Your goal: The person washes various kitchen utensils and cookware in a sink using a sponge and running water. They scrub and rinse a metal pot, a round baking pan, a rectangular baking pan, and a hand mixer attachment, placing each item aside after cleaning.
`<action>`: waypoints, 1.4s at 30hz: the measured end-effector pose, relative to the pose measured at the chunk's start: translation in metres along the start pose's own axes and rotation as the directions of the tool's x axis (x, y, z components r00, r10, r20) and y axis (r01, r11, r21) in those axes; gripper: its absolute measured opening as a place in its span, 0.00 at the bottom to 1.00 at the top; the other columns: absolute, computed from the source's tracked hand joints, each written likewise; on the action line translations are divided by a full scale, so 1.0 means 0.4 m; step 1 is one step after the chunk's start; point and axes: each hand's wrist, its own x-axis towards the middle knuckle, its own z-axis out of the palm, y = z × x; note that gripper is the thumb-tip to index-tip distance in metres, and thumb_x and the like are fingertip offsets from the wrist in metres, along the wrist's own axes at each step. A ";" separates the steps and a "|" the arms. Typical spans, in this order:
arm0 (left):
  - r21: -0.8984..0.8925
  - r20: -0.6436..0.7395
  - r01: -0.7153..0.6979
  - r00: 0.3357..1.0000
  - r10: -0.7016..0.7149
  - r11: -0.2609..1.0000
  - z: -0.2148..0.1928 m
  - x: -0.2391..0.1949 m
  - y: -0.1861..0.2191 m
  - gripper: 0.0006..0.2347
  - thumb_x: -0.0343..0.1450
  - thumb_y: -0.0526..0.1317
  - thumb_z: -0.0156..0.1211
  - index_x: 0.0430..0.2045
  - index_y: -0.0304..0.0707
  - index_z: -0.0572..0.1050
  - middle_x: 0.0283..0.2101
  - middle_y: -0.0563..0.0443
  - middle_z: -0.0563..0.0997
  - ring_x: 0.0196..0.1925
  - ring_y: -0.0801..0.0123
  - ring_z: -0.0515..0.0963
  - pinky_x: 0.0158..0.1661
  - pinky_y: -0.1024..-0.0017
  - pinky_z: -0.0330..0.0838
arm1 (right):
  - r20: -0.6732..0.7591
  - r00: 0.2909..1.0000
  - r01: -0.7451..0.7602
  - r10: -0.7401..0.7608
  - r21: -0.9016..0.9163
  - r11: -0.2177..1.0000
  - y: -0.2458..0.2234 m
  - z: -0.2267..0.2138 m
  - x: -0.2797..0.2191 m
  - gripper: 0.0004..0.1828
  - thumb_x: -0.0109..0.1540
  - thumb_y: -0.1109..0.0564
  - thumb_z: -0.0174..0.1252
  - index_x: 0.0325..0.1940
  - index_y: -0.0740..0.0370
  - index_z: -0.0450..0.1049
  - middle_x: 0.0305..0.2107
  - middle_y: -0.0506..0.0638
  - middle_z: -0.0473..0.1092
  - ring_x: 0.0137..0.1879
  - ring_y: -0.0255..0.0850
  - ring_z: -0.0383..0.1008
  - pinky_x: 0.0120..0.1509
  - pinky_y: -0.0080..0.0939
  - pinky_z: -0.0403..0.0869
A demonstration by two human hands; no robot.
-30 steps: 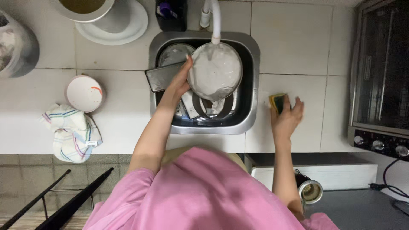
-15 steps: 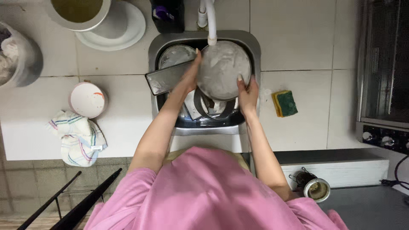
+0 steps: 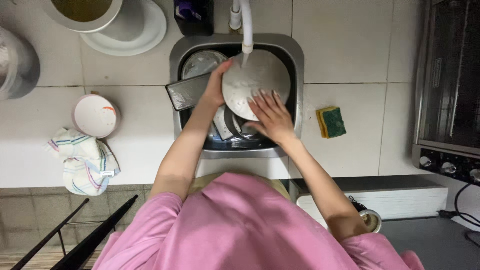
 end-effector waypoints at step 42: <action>0.265 0.152 -0.135 0.984 0.097 0.955 0.051 -0.014 -0.093 0.60 0.61 0.85 0.51 0.78 0.31 0.54 0.78 0.25 0.55 0.80 0.27 0.52 0.75 0.36 0.49 | 0.236 0.681 -0.731 0.693 0.259 0.631 -0.028 -0.101 0.042 0.16 0.70 0.44 0.65 0.43 0.59 0.76 0.28 0.62 0.79 0.39 0.67 0.81 0.40 0.65 0.75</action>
